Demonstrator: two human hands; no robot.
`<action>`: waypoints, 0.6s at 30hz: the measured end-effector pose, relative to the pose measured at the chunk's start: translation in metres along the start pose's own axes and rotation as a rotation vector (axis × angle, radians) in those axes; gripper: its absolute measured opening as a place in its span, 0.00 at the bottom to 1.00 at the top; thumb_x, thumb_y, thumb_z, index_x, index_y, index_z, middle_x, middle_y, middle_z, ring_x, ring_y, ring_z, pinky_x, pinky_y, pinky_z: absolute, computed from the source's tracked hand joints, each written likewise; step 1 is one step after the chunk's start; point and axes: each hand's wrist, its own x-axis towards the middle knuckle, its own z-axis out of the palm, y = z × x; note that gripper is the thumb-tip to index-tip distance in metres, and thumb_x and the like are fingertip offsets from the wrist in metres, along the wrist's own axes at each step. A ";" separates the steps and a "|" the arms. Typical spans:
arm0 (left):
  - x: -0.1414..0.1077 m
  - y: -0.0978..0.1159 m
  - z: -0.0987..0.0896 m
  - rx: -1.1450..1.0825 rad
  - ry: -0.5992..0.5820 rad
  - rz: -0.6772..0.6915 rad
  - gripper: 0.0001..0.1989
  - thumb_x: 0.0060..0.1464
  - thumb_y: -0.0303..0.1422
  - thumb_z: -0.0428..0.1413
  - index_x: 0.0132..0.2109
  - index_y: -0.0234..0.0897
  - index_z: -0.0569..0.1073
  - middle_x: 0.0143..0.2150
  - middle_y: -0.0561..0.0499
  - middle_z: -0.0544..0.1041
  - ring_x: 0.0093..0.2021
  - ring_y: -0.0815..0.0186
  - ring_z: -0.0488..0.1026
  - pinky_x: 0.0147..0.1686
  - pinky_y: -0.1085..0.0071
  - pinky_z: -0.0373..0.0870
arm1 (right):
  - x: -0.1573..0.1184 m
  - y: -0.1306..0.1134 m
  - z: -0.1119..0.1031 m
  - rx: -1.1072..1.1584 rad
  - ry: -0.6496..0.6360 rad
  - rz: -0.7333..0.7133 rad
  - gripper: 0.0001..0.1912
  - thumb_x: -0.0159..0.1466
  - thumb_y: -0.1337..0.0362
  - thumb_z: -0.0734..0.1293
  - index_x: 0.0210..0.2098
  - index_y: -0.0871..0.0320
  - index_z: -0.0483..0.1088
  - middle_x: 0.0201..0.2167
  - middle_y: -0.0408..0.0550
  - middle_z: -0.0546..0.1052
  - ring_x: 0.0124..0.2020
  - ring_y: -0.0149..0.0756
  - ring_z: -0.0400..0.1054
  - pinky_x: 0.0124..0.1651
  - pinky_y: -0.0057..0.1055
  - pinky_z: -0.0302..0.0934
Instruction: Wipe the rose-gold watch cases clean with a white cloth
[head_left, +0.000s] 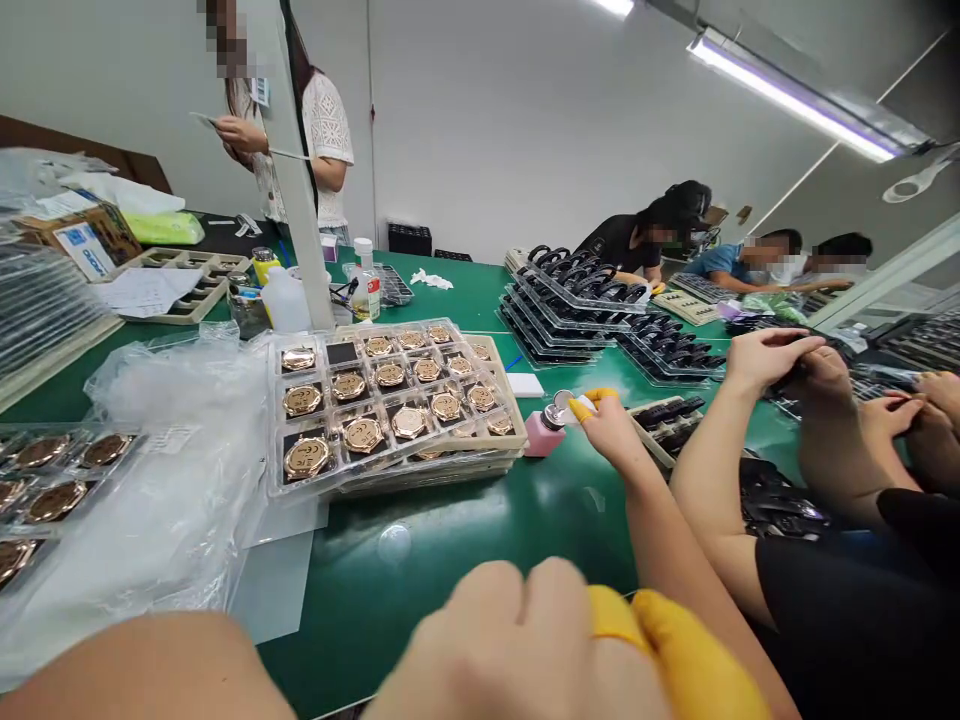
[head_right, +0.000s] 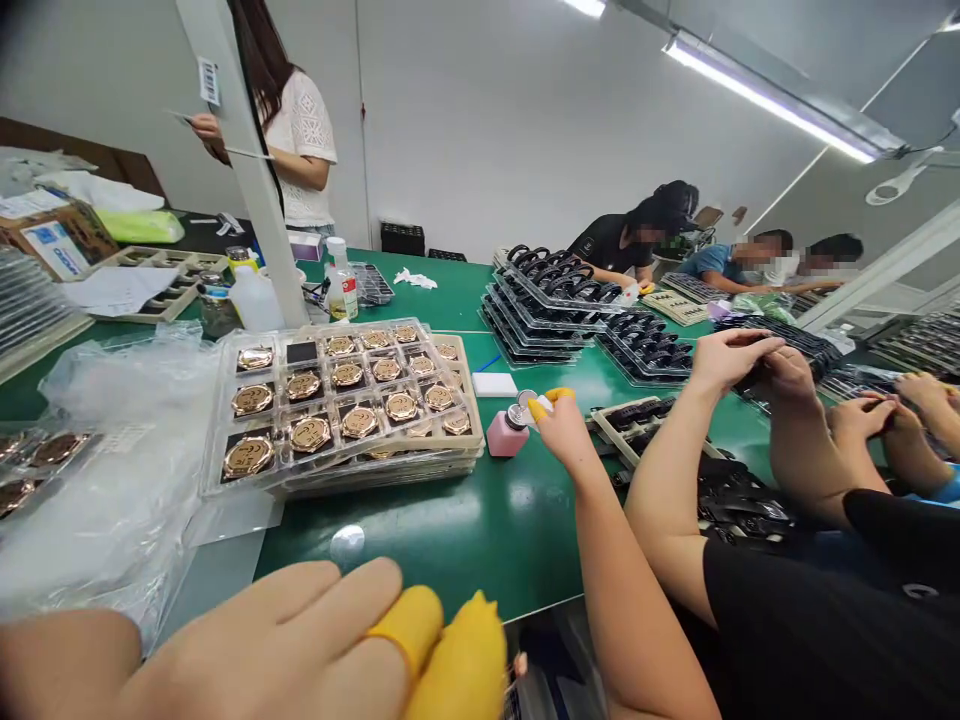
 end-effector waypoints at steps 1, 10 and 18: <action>0.001 0.000 -0.007 -0.013 -0.029 -0.014 0.13 0.53 0.49 0.51 0.41 0.57 0.77 0.26 0.52 0.78 0.30 0.55 0.76 0.16 0.65 0.64 | 0.000 -0.002 0.003 -0.025 -0.013 -0.016 0.14 0.60 0.61 0.62 0.41 0.65 0.67 0.38 0.60 0.73 0.37 0.44 0.68 0.41 0.36 0.59; 0.043 -0.037 -0.056 -0.292 0.149 -0.148 0.21 0.53 0.52 0.55 0.37 0.38 0.68 0.24 0.55 0.70 0.20 0.74 0.63 0.17 0.80 0.58 | -0.004 -0.006 0.023 -0.146 -0.077 -0.117 0.09 0.59 0.65 0.65 0.34 0.63 0.75 0.38 0.56 0.73 0.38 0.42 0.68 0.40 0.32 0.57; 0.055 -0.052 -0.071 -0.094 0.145 -0.199 0.24 0.48 0.56 0.55 0.33 0.37 0.73 0.30 0.49 0.74 0.27 0.66 0.67 0.24 0.73 0.66 | -0.005 -0.011 0.016 -0.076 -0.088 -0.166 0.08 0.56 0.72 0.65 0.32 0.60 0.77 0.35 0.53 0.76 0.39 0.40 0.69 0.44 0.32 0.58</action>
